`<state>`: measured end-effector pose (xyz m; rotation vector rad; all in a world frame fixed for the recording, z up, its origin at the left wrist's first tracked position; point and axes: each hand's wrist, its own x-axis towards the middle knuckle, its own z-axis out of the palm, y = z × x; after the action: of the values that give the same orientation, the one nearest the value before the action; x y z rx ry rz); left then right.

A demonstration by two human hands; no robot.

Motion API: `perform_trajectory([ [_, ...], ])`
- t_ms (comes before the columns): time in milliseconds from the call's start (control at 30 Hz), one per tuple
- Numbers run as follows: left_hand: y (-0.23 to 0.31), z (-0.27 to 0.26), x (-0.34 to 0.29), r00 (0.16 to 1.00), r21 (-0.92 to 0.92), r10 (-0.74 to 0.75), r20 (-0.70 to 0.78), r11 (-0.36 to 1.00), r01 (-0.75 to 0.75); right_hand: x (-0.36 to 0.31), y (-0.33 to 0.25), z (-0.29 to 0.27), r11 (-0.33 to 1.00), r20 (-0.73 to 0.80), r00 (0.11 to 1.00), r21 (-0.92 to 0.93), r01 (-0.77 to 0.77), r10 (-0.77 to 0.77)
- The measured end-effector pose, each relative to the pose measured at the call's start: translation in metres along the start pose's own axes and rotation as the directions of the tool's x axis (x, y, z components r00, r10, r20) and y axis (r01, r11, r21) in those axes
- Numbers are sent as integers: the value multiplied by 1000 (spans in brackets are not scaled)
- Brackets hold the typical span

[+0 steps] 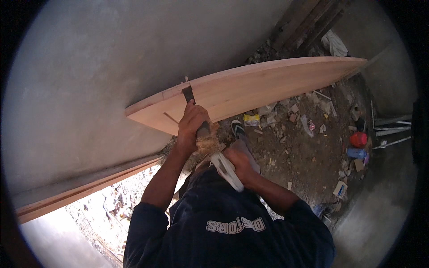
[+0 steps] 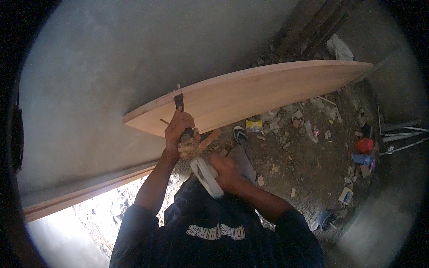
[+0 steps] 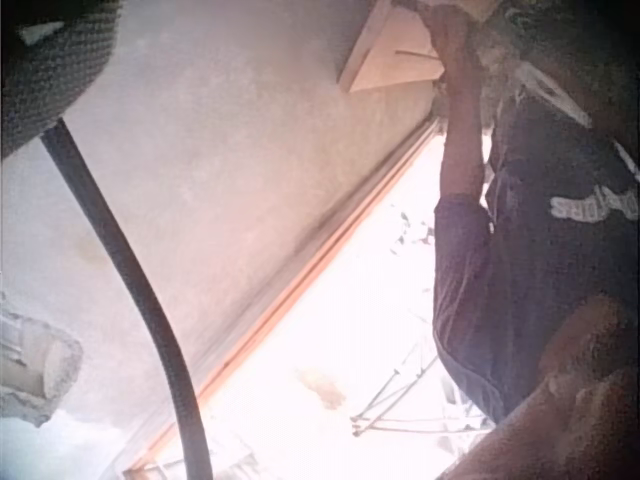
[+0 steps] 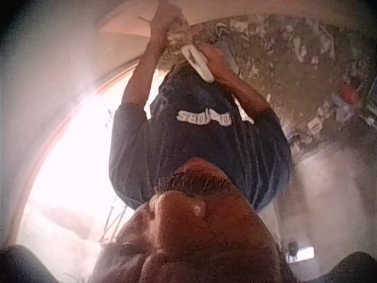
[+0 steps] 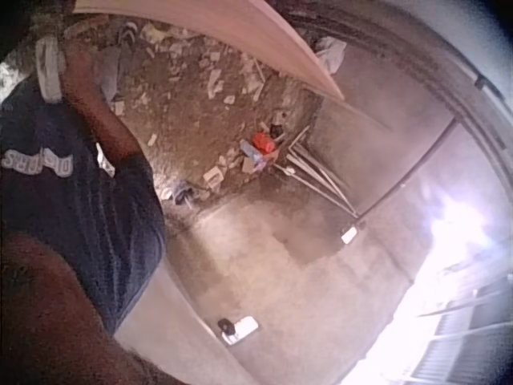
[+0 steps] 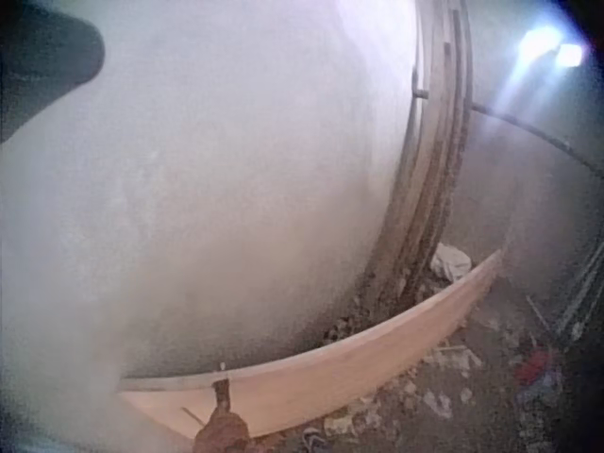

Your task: The person uses a hammer and chisel to carve a recess into a wooden door, likely for a hinge. The person repeatedly strikes the chisel to remove wood from the door's edge.

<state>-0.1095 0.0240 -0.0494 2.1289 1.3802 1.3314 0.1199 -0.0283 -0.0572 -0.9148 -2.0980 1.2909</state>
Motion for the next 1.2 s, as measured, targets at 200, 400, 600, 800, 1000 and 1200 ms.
perform_trajectory([
  [200,-4,2,-4,999,45,37,3,998,-37,9,-2,-6,971,75,974,-91,221,-215],
  [400,-4,4,-5,999,53,42,13,998,-42,0,9,8,913,-119,912,73,401,-392],
  [600,-8,8,-12,998,54,60,5,997,-60,4,30,17,993,-51,992,1,118,-118],
  [800,-9,11,-12,997,60,74,-22,996,-73,1,19,13,912,-157,910,92,401,-384],
  [1000,-5,7,-8,998,97,37,44,994,-41,-6,23,15,959,-115,953,8,284,-281],
  [1200,-2,6,-6,999,117,22,44,993,-27,1,15,13,990,-17,993,80,-114,115],
])
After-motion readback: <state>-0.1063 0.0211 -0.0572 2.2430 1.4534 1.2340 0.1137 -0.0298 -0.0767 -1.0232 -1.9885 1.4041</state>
